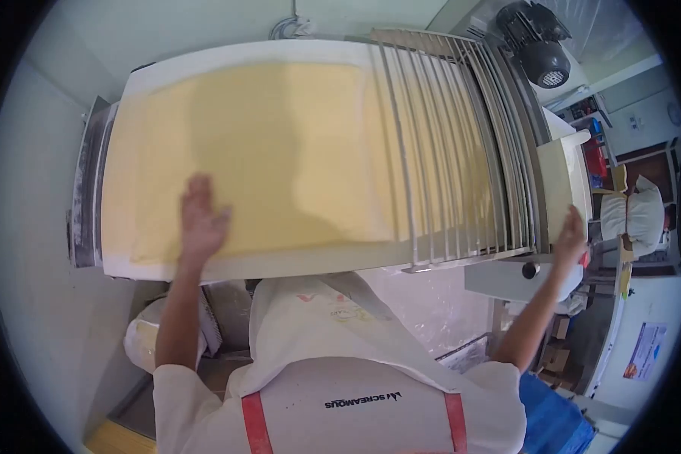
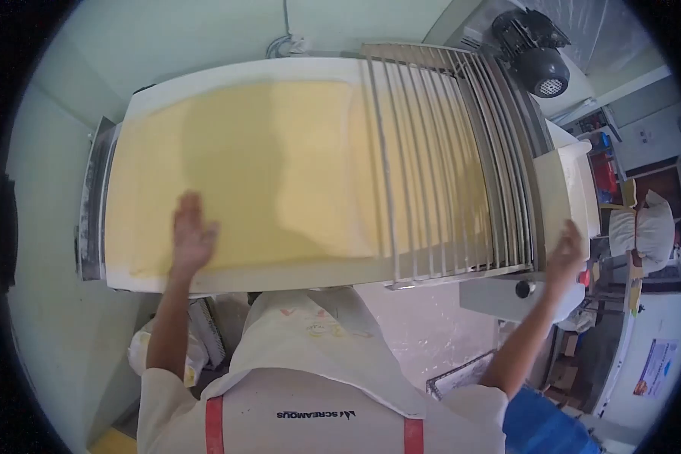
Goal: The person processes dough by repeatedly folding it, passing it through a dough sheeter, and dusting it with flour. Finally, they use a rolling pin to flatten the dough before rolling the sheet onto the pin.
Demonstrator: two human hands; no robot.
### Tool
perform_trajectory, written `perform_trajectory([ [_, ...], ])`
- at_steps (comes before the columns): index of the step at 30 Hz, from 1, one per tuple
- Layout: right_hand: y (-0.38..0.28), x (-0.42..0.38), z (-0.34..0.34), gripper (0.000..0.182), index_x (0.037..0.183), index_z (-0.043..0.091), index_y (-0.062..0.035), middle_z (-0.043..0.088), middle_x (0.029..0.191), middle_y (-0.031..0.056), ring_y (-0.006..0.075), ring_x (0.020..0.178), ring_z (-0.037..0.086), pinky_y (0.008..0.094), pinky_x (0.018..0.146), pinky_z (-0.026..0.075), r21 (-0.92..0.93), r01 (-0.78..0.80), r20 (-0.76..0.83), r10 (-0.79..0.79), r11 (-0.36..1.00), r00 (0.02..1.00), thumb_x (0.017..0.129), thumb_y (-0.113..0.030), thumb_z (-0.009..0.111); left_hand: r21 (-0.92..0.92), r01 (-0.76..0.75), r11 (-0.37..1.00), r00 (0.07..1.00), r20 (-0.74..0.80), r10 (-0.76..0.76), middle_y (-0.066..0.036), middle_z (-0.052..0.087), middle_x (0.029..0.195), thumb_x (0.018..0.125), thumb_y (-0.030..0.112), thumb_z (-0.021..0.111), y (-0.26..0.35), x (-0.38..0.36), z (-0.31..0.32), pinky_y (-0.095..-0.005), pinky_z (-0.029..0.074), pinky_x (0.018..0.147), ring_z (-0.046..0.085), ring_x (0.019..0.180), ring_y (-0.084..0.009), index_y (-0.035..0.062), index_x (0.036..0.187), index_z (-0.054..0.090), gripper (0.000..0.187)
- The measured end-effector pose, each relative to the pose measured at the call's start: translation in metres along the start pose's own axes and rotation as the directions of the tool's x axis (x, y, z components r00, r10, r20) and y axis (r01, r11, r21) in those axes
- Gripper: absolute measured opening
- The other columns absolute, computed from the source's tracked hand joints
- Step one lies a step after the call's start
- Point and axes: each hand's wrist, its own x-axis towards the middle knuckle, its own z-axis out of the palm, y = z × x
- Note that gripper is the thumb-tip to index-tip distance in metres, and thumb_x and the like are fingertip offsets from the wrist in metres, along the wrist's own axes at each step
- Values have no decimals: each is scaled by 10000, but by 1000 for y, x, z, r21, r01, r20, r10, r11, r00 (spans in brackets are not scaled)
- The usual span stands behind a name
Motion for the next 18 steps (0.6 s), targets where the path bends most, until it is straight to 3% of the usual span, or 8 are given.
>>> perform_trajectory([
  [3, 107, 60, -12, 312, 1175, 567, 56, 632, 1113, 157, 218, 1013, 601, 306, 886, 460, 108, -105, 304, 68, 989, 950, 907, -90, 504, -169, -234, 957, 966, 74, 249, -192, 210, 1506, 891, 396, 509, 139, 12, 24, -482, 79, 1141, 124, 1424, -289, 16, 1439, 250, 716],
  [8, 115, 107, -14, 345, 1096, 587, 68, 637, 1031, 165, 187, 901, 581, 314, 831, 456, 153, -274, 855, 12, 950, 518, 866, -189, 566, -82, -529, 845, 839, 101, 535, -161, 254, 1495, 924, 400, 438, 266, 9, 37, -507, 123, 1131, 194, 1406, -282, 69, 1428, 299, 620],
  [9, 147, 106, -2, 352, 1053, 594, 62, 638, 994, 137, 185, 907, 573, 324, 826, 452, 164, -114, 785, -60, 980, 617, 856, -230, 575, -63, -545, 836, 829, 108, 548, -158, 264, 1491, 929, 396, 429, 270, 8, 35, -508, 129, 1130, 199, 1404, -279, 72, 1424, 308, 604],
  [11, 163, 109, -4, 383, 1097, 553, 71, 621, 1030, 159, 182, 938, 565, 328, 851, 451, 125, 211, 802, -224, 969, 554, 841, -210, 594, -64, -559, 827, 821, 99, 562, -146, 285, 1485, 933, 400, 414, 274, 7, 35, -510, 142, 1126, 211, 1399, -272, 72, 1410, 334, 584],
  [13, 177, 118, -3, 404, 1129, 534, 69, 614, 1043, 176, 193, 951, 563, 339, 870, 447, 151, 230, 842, -247, 961, 480, 839, -206, 591, -90, -543, 835, 834, 64, 549, -127, 307, 1478, 932, 414, 401, 269, 5, 42, -513, 158, 1121, 224, 1393, -264, 67, 1392, 369, 577],
  [16, 178, 116, 1, 337, 1127, 551, 17, 616, 984, 117, 187, 874, 567, 313, 774, 444, 391, -272, 837, -216, 879, 503, 884, -216, 536, -163, -492, 855, 865, 17, 501, -111, 291, 1492, 933, 421, 407, 248, -6, 41, -505, 133, 1129, 218, 1402, -244, 73, 1416, 324, 602],
  [17, 172, 116, -1, 292, 1105, 564, -11, 610, 937, 67, 154, 801, 563, 266, 682, 437, 466, -485, 813, -142, 740, 564, 908, -221, 519, -107, -437, 893, 897, 21, 442, -100, 257, 1511, 923, 452, 412, 226, -9, 45, -507, 116, 1130, 195, 1410, -238, 83, 1438, 291, 645],
  [18, 167, 118, -7, 229, 1051, 586, -50, 594, 851, -17, 71, 659, 548, 160, 511, 417, 462, -758, 812, 123, 460, 570, 940, -234, 509, -399, -331, 855, 942, -85, 325, -98, 259, 1509, 923, 467, 402, 189, -11, 62, -527, 120, 1122, 201, 1407, -241, 93, 1440, 288, 649],
])
